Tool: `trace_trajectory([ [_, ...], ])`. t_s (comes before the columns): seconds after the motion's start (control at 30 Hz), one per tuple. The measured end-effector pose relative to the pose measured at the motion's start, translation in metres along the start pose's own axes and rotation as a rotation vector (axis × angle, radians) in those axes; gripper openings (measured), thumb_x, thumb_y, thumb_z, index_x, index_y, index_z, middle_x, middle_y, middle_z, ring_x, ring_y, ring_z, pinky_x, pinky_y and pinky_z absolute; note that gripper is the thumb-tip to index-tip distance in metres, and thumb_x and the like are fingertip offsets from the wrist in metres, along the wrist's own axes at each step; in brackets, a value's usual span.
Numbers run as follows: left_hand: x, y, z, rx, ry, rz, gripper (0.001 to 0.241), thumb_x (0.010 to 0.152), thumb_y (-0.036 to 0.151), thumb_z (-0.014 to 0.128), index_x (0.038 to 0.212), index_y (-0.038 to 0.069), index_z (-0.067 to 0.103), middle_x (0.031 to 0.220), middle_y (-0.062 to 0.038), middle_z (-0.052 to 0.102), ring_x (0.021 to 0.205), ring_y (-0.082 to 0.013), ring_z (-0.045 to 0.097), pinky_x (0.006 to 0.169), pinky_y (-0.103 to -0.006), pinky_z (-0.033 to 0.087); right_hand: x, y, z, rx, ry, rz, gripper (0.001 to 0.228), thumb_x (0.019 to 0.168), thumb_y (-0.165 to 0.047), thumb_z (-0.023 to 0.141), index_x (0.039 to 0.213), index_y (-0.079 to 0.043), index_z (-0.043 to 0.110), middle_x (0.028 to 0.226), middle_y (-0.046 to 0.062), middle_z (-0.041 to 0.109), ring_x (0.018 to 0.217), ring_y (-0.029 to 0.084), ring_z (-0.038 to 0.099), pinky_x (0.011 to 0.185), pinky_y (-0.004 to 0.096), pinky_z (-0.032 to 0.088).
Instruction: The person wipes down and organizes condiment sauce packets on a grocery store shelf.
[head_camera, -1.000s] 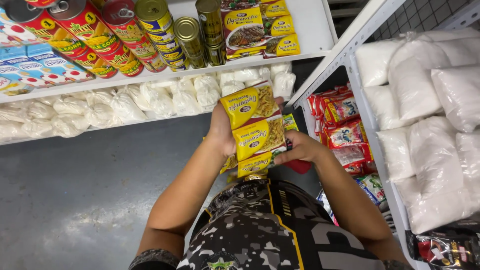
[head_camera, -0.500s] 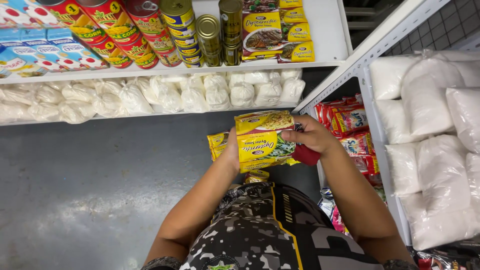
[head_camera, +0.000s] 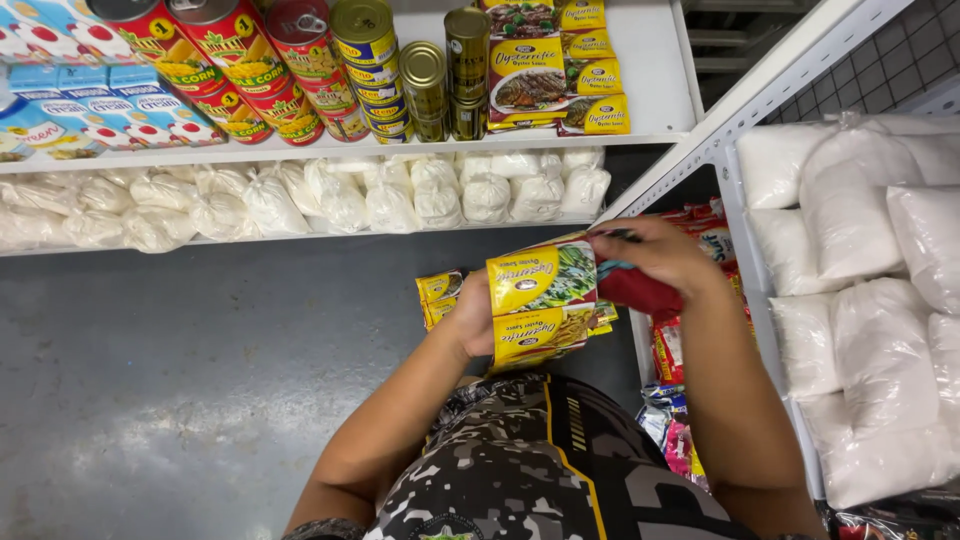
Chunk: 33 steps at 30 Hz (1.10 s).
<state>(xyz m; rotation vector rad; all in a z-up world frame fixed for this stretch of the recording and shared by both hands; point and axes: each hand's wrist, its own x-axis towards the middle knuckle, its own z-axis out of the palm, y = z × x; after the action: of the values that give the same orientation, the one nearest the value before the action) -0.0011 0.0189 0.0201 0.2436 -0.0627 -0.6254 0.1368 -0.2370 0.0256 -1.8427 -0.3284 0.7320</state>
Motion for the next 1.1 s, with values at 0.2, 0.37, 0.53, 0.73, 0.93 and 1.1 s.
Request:
trace_trajectory([
  [0.2,0.007,-0.010,0.010,-0.077,0.035,0.051,0.066,0.102,0.043,0.034,0.159,0.009,0.040,0.156,-0.022,0.050,0.137,-0.0400,0.055,0.117,-0.0548,0.041,-0.033,-0.020,0.024,0.017,0.614,-0.184,0.029,0.097,-0.024,0.077,0.118,-0.004,0.073,0.104,0.007,0.074,0.092,0.015,0.066,0.081,0.032,0.054],
  [0.37,0.031,-0.034,-0.025,-0.009,0.153,0.099,0.069,0.106,0.052,0.033,0.157,0.005,0.039,0.157,-0.021,0.048,0.136,-0.0359,0.052,0.118,-0.0533,0.040,-0.059,-0.071,0.124,-0.520,0.683,-0.646,0.030,0.092,-0.022,0.076,0.118,-0.009,0.072,0.121,0.008,0.070,0.112,0.026,0.065,0.098,0.041,0.049],
  [0.53,0.020,-0.009,0.013,-0.056,-0.042,0.175,0.073,0.104,0.055,0.031,0.153,0.003,0.046,0.156,-0.019,0.052,0.136,-0.0316,0.056,0.116,-0.0450,0.044,-0.066,-0.049,0.130,-0.801,0.458,-0.906,0.042,0.088,-0.024,0.074,0.129,-0.012,0.070,0.137,0.009,0.064,0.129,0.031,0.053,0.109,0.050,0.033],
  [0.73,0.029,-0.020,-0.022,0.018,0.035,0.180,0.065,0.108,0.048,0.033,0.155,0.005,0.048,0.155,-0.017,0.052,0.134,-0.0323,0.056,0.112,-0.0465,0.044,-0.051,-0.041,0.098,-0.856,0.534,-1.033,0.039,0.089,-0.013,0.070,0.127,-0.018,0.072,0.137,0.000,0.065,0.135,0.030,0.053,0.116,0.050,0.038],
  [0.93,0.040,-0.023,-0.045,-0.043,-0.057,0.100,0.068,0.094,0.056,0.039,0.143,0.012,0.054,0.146,-0.011,0.058,0.132,-0.0295,0.057,0.113,-0.0471,0.045,-0.066,-0.061,0.123,-0.818,0.515,-0.916,0.041,0.085,-0.018,0.072,0.123,-0.006,0.069,0.135,0.012,0.066,0.133,0.032,0.055,0.108,0.052,0.039],
  [1.1,0.036,-0.039,-0.092,-0.072,-0.017,0.095,0.062,0.115,0.045,0.034,0.149,-0.001,0.057,0.142,-0.021,0.062,0.128,-0.0347,0.060,0.109,-0.0471,0.046,-0.059,-0.018,0.092,-0.822,0.325,-1.189,0.034,0.092,-0.013,0.070,0.125,-0.008,0.069,0.135,0.009,0.067,0.130,0.027,0.062,0.108,0.045,0.040],
])
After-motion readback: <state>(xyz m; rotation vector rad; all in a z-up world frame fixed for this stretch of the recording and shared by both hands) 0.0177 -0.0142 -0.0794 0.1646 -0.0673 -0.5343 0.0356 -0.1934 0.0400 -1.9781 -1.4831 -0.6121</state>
